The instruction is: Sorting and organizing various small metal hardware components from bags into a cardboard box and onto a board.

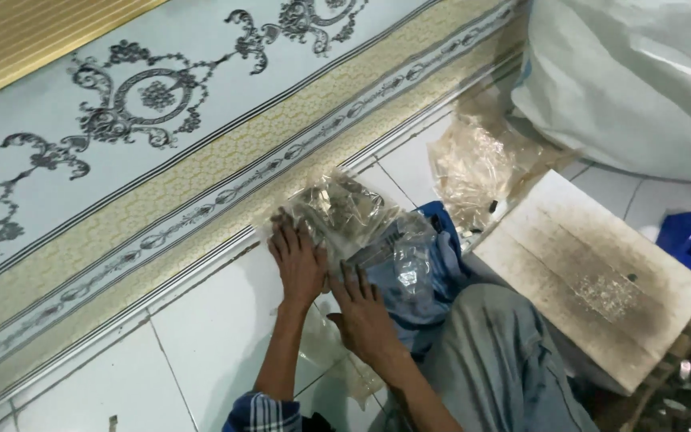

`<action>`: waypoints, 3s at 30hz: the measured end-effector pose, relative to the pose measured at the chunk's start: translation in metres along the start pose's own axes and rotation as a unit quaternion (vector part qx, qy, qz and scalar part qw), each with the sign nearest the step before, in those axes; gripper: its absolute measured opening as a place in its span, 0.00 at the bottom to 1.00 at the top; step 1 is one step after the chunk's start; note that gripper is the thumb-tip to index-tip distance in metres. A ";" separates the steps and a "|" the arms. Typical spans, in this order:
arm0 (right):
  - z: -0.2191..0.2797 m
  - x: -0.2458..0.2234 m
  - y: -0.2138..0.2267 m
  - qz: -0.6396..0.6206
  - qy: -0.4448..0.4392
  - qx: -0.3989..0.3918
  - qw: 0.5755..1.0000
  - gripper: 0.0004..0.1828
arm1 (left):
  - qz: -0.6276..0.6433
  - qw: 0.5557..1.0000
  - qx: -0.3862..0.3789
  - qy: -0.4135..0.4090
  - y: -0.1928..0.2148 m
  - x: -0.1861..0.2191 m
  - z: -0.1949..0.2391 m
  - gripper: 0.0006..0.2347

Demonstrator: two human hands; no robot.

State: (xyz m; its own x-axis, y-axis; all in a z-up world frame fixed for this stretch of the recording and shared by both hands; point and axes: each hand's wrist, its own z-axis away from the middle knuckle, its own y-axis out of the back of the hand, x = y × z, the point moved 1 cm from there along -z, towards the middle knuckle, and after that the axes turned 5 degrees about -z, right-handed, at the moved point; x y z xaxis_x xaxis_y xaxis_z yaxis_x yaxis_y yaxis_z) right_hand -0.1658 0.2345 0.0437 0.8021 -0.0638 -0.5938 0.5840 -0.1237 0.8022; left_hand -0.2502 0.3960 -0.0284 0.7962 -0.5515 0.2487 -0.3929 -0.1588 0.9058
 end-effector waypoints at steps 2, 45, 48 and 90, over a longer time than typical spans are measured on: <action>-0.005 -0.007 0.002 0.026 0.004 -0.027 0.999 0.46 | 0.025 0.999 -0.037 0.018 0.017 0.000 -0.007 0.29; 0.065 0.092 0.151 0.065 -0.175 0.174 0.967 0.48 | 0.003 0.995 -0.096 -0.003 0.038 0.108 -0.069 0.42; 0.101 0.121 0.168 0.123 -0.187 0.296 0.929 0.50 | 0.092 0.987 -0.113 -0.065 0.061 0.180 -0.056 0.45; 0.428 0.362 0.109 0.079 -0.549 0.182 0.812 0.28 | -0.034 0.715 -0.189 -0.672 -0.065 0.523 0.218 0.12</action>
State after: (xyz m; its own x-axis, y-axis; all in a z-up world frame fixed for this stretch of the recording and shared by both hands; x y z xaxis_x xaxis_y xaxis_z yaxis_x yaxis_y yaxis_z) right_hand 0.1352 -0.2264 -0.1107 0.1529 -0.9268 -0.3430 0.2496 -0.2996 0.9208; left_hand 0.0917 -0.0601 -0.0320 -0.4540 -0.8821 -0.1255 -0.0203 -0.1306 0.9912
